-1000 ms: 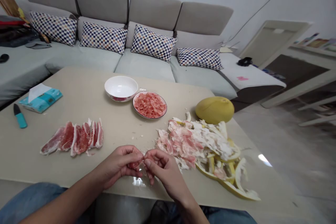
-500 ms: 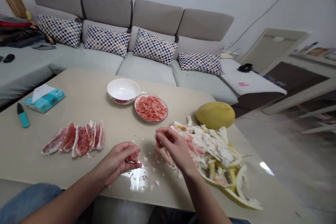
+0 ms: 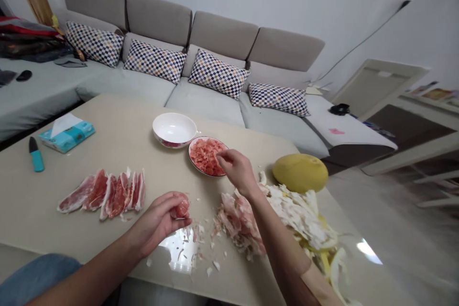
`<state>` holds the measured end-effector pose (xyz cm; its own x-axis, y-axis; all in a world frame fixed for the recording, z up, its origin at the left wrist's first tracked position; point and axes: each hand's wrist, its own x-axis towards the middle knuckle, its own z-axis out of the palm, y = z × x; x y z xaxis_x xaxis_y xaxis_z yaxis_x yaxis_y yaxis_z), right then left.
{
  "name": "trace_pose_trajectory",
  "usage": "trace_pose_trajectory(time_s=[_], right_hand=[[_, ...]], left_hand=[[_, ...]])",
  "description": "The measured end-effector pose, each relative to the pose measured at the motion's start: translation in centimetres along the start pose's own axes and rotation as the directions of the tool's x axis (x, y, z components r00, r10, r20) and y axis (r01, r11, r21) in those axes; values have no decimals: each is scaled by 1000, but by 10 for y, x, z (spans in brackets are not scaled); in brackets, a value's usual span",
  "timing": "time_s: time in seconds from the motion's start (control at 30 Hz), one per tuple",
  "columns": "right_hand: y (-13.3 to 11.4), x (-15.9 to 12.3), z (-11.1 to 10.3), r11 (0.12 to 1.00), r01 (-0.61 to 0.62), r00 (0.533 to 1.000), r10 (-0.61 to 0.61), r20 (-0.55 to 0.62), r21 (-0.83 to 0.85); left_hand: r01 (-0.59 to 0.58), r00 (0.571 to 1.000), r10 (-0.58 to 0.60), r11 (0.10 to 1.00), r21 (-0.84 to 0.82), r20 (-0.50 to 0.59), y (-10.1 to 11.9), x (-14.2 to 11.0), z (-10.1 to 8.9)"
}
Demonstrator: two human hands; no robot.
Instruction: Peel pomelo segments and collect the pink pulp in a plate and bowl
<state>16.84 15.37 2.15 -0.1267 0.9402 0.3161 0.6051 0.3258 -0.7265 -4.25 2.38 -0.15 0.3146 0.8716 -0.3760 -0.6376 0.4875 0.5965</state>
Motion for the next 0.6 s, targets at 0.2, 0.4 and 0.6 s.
trace_pose_trajectory(time_s=[0.2,0.4,0.6], right_hand=[[-42,-87,7,952,-186,926,88,367,241],[-55,-109,13,946,-174,926,63,372,273],[-51,-109,11,905,-282,890,122,440,320]], left_hand=[[-49,997,46,998,47,53,-5,-4,7],[-64,992,49,989,136,113,-12,-8,11],[-55,990,24,973,225,138,-14,-8,8]])
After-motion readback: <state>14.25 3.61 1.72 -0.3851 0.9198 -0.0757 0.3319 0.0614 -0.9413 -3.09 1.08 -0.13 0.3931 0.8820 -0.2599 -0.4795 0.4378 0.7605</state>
